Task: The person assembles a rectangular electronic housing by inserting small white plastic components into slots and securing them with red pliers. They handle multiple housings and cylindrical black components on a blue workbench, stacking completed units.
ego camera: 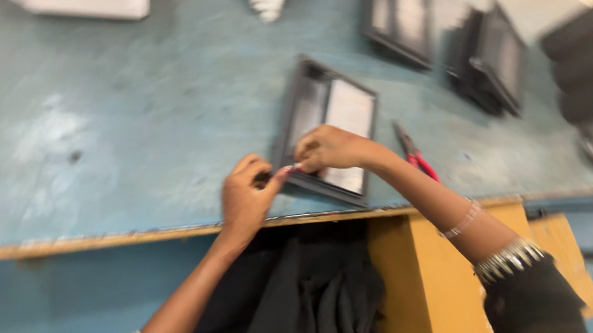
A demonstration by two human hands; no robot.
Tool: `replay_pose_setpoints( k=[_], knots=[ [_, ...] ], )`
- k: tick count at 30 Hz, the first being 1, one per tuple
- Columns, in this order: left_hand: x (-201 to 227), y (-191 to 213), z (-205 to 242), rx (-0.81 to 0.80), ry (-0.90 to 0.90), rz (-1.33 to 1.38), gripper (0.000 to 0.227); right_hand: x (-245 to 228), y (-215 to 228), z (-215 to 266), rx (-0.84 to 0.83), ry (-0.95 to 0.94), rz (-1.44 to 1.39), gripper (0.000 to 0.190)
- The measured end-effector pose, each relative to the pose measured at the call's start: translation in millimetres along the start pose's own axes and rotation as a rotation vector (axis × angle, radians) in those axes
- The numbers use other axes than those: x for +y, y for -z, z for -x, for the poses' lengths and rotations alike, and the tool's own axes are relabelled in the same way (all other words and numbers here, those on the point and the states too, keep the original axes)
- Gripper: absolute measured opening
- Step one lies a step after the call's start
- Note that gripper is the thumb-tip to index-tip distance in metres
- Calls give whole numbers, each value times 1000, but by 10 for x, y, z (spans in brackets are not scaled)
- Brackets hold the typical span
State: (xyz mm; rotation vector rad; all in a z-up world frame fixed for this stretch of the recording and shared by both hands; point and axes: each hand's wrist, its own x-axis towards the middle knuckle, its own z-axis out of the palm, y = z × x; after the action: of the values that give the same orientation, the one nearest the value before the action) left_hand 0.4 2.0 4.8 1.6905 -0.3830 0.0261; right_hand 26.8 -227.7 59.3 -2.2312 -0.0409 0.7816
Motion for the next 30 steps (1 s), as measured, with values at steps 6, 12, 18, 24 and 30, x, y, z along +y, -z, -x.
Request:
replay_pose_setpoints(
  k=[6,12,18,24,30],
  knots=[
    [-78,-8,13,12,-51,-86,34,382,-52,-305,-39,116,-207,8],
    [-212,-13,2,16,-214,-148,33,422,-69,-576,-56,52,-269,4],
    [-471,11,16,-31,-97,-57,31,367,-91,-786,-63,51,-218,11],
    [-820,93,-99,-17,-238,-166,31,308,-145,-995,-50,110,-231,18],
    [-946,179,-74,-23,-156,-74,23,205,-247,-1009,89,92,-191,18]
  ],
)
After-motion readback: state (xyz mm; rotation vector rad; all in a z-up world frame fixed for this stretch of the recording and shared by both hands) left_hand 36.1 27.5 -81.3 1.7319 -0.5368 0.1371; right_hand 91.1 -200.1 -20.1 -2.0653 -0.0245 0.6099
